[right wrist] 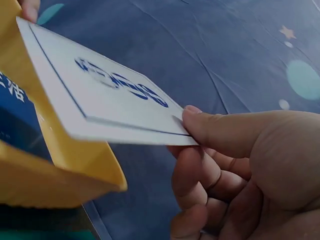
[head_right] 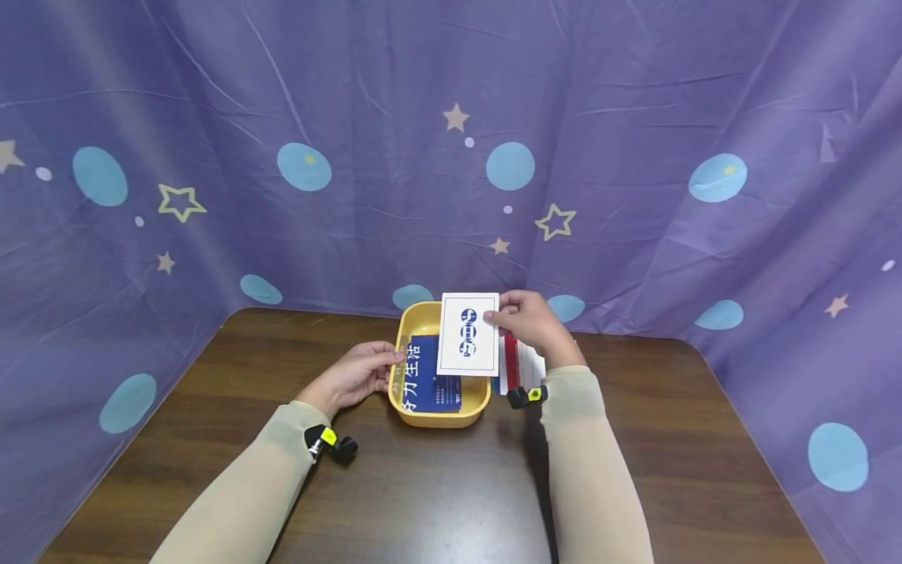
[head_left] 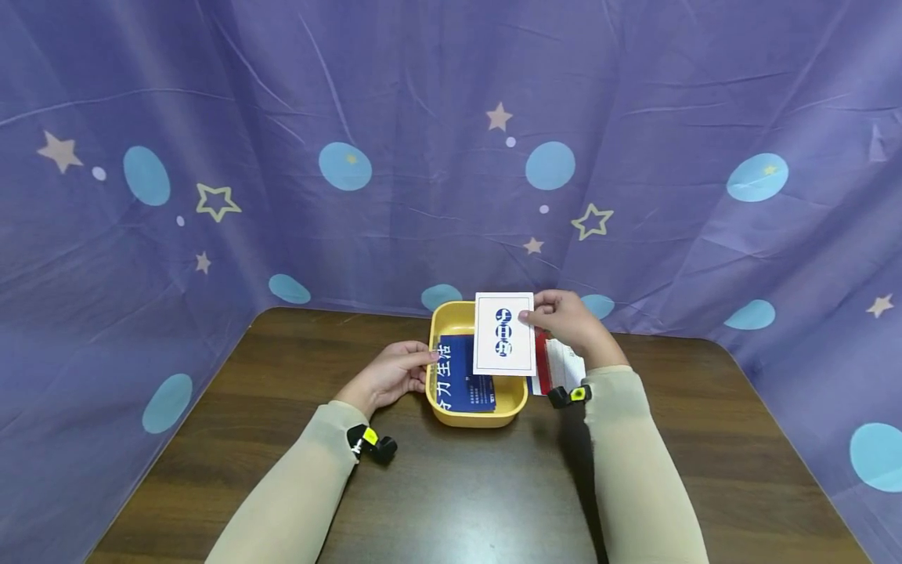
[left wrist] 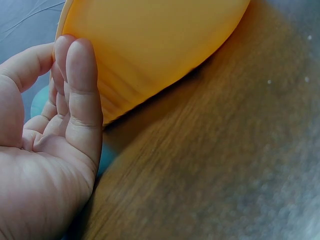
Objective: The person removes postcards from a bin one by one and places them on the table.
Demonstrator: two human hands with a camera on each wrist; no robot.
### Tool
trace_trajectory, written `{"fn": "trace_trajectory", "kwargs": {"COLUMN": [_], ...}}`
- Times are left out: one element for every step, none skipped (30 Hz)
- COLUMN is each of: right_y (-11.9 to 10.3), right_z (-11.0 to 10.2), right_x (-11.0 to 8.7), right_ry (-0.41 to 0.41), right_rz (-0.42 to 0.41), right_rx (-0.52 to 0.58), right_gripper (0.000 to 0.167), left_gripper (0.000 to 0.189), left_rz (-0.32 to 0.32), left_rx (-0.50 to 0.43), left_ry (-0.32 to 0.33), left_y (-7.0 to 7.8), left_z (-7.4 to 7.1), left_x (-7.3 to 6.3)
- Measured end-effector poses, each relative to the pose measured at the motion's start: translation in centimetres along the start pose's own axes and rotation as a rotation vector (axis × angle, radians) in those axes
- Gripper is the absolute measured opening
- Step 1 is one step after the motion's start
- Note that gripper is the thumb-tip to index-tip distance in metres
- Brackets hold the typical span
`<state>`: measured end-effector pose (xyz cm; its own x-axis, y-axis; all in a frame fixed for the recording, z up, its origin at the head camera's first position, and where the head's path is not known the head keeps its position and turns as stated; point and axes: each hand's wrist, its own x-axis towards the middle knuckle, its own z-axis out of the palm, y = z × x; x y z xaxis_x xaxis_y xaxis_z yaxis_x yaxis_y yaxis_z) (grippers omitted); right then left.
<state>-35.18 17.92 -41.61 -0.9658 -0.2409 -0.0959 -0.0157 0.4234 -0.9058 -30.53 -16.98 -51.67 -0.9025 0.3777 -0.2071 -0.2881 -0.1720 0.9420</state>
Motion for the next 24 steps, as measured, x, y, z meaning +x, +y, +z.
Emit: {"fn": "trace_trajectory", "kwargs": {"right_y": [0.2,0.3,0.4,0.5,0.6,0.5,0.5,0.5,0.4,0.3,0.4,0.4,0.4,0.5,0.6,0.8,1.0,1.2,1.5,1.8,2.2,2.5,2.9,3.3], "right_z": [-0.4,-0.7,-1.0,-1.4,-1.6,-1.9,-2.1,-2.4,-2.6,-2.9,-3.1,-3.4,-3.7,-4.0,-4.3,-4.6,-5.0,-5.4,-5.8,-6.2,-6.6,-7.0,-7.3,-7.7], "right_x": [-0.2,-0.3,-0.5,-0.6,-0.7,-0.9,-1.1,-1.2,-1.4,-1.5,-1.7,-1.8,-2.0,-2.2,-2.4,-2.6,-2.7,-2.9,-3.1,-3.3,-3.4,-3.6,-3.7,-3.8], "right_ry": [0.012,0.025,0.038,0.054,0.07,0.085,0.103,0.121,0.138,0.154,0.171,0.188,0.205,0.22,0.237,0.255,0.271,0.288,0.303,0.318,0.331,0.342,0.351,0.358], "right_rz": [0.009,0.014,0.019,0.023,0.027,0.024,0.022,0.023,0.024,0.027,0.034,0.045,0.06,0.074,0.081,0.091,0.098,0.102,0.109,0.11,0.11,0.117,0.125,0.13], "right_rx": [0.009,0.017,0.025,0.029,0.044,0.05,0.055,0.061,0.076,0.091,0.1,0.108,0.117,0.12,0.123,0.114,0.107,0.103,0.09,0.084,0.08,0.071,0.059,0.043], "right_gripper": [0.024,0.024,0.025,0.026,0.026,0.028,0.029,0.031,0.033,0.034,0.035,0.036,0.037,0.038,0.039,0.041,0.043,0.045,0.047,0.048,0.049,0.049,0.049,0.048], "left_gripper": [0.007,0.007,0.007,0.008,0.008,0.008,0.008,0.008,0.008,0.007,0.006,0.005,0.005,0.005,0.005,0.005,0.005,0.005,0.005,0.005,0.005,0.006,0.007,0.008], "left_rz": [-0.001,0.0,0.0,0.001,0.003,0.006,0.007,0.009,0.009,0.009,0.008,0.007,0.006,0.006,0.006,0.006,0.006,0.006,0.005,0.005,0.003,0.003,0.001,0.0], "left_rx": [0.001,0.003,0.003,0.003,0.003,0.004,0.002,0.003,0.004,0.006,0.009,0.011,0.012,0.015,0.016,0.016,0.015,0.013,0.012,0.01,0.008,0.007,0.005,0.003], "left_ry": [-0.003,-0.006,-0.006,-0.008,-0.008,-0.008,-0.008,-0.005,-0.003,-0.004,-0.002,-0.001,0.001,0.0,-0.001,0.0,-0.001,-0.001,-0.001,-0.003,-0.001,0.0,0.001,0.001], "left_y": [0.0,0.0,0.1,0.1,0.1,0.2,0.3,0.3,0.4,0.4,0.4,0.4,0.4,0.4,0.4,0.3,0.3,0.2,0.2,0.1,0.1,0.0,0.0,0.0], "left_z": [0.0,0.1,0.1,0.1,0.2,0.2,0.2,0.2,0.3,0.3,0.3,0.3,0.2,0.2,0.2,0.2,0.1,0.1,0.1,0.1,0.1,0.1,0.1,0.0], "left_x": [0.0,0.1,0.1,0.1,0.1,0.1,0.0,0.0,-0.1,-0.1,-0.2,-0.2,-0.2,-0.3,-0.3,-0.3,-0.3,-0.2,-0.2,-0.1,-0.1,-0.1,0.0,0.1]}}
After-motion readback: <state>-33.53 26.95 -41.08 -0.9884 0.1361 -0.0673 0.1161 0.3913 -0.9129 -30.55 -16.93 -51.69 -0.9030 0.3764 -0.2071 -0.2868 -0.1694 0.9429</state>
